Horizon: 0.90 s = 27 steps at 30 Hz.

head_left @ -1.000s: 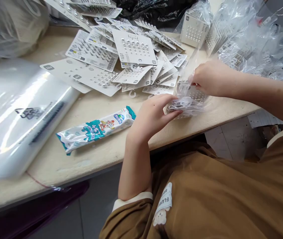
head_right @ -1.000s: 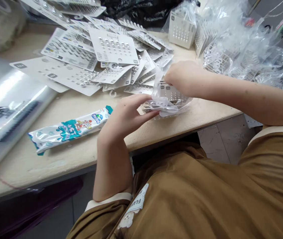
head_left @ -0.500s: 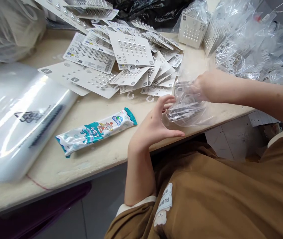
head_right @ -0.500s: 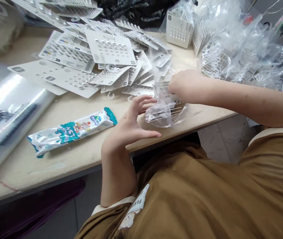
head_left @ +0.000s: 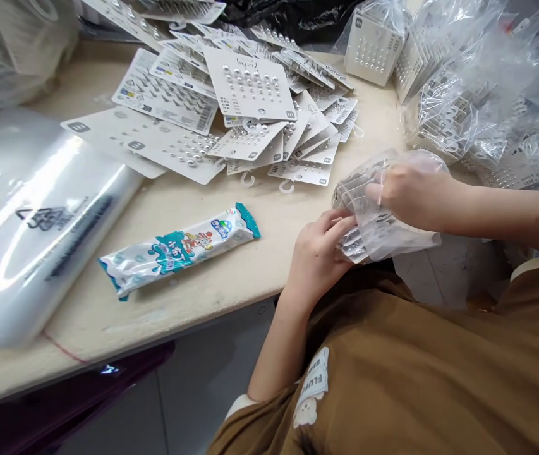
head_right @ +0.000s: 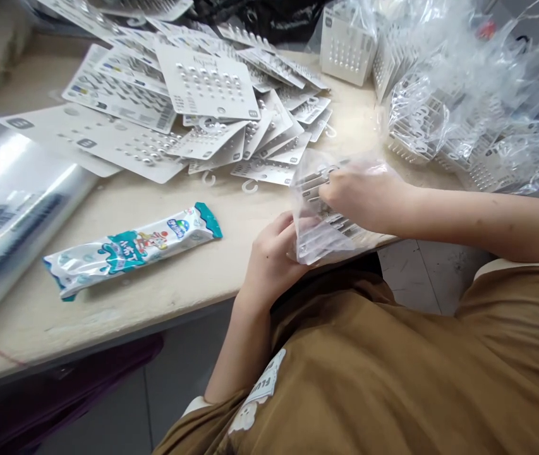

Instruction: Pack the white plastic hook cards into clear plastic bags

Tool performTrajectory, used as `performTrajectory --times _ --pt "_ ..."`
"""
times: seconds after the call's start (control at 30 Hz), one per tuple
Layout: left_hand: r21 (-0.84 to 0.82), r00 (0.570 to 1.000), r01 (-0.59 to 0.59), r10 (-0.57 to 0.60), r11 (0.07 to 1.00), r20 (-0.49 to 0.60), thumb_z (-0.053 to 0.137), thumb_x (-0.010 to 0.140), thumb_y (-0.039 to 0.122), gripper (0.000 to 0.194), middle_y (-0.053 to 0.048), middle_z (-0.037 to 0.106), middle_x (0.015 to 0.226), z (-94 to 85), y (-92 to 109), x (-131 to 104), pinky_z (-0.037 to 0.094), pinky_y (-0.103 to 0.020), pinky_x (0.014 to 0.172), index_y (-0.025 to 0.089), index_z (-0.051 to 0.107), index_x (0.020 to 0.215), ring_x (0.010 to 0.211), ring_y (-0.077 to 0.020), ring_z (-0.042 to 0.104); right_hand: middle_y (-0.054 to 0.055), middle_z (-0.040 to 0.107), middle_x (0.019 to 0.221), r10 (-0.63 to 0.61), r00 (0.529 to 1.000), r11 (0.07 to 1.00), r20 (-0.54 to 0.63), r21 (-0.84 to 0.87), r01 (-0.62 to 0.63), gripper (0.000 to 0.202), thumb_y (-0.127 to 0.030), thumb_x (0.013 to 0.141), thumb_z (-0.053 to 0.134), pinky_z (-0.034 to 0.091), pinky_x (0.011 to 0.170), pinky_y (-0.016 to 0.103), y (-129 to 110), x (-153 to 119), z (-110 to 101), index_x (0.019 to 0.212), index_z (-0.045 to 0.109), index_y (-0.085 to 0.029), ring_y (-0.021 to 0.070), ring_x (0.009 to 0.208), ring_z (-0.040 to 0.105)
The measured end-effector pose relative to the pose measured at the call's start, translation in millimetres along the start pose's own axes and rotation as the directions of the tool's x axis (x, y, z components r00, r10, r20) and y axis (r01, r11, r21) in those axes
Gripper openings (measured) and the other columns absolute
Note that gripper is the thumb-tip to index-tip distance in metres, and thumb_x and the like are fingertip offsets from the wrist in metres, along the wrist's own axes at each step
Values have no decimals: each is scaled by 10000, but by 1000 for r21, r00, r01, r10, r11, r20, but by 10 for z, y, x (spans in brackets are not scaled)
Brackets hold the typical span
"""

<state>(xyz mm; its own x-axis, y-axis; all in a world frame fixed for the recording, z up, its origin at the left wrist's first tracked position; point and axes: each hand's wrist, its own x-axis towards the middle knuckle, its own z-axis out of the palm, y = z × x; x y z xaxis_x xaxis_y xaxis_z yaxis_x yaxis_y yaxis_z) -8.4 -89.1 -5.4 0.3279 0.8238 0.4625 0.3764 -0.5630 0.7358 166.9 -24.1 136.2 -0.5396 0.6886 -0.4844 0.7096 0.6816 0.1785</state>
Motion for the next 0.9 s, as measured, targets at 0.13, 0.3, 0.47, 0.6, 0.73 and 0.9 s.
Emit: performTrajectory --times 0.13,0.3,0.47,0.6,0.73,0.9 --pt "-55 982 63 -72 996 -173 756 771 164 569 -112 485 1261 127 -25 -66 558 -321 811 258 507 1274 1102 -234 595 132 688 920 -26 996 995 90 -94 35 326 5 872 429 379 625 275 -67 22 -143 1031 684 -121 185 812 617" --pt "-60 974 104 -114 993 -198 751 778 171 796 -159 350 1421 189 -57 -94 560 -416 939 298 348 1452 1308 -288 462 91 716 928 -48 989 996 142 -62 58 291 -44 900 485 377 673 287 -121 152 -285 1047 712 -152 180 831 630" --pt "7 977 93 -90 996 -193 761 790 210 814 -157 451 1438 157 -52 -75 423 -516 1131 286 337 1480 1342 -315 471 71 711 978 -135 988 984 75 123 125 240 -139 949 526 383 687 263 -31 157 -328 1105 708 -161 155 842 609" --pt "-33 976 92 -97 995 -197 746 784 178 734 -147 505 1409 153 -39 -66 427 -483 1131 256 410 1432 1321 -305 505 108 691 1050 42 988 996 -147 80 -31 285 -191 987 445 366 683 281 110 101 -336 1125 686 -129 169 845 593" --pt "-30 971 106 -109 994 -215 760 777 196 711 -154 502 1409 165 -43 -67 431 -493 1134 253 436 1407 1336 -310 502 108 695 1021 138 988 990 -68 -33 -140 261 -170 937 488 299 621 286 118 157 -303 1115 676 -138 174 783 571" --pt "-62 971 86 -97 994 -217 762 821 270 824 -172 448 1511 193 -97 -81 446 -491 1142 265 303 1506 1417 -307 460 102 685 971 112 993 993 -47 -38 -114 256 -164 941 456 285 607 295 59 187 -292 995 705 -146 169 760 550"
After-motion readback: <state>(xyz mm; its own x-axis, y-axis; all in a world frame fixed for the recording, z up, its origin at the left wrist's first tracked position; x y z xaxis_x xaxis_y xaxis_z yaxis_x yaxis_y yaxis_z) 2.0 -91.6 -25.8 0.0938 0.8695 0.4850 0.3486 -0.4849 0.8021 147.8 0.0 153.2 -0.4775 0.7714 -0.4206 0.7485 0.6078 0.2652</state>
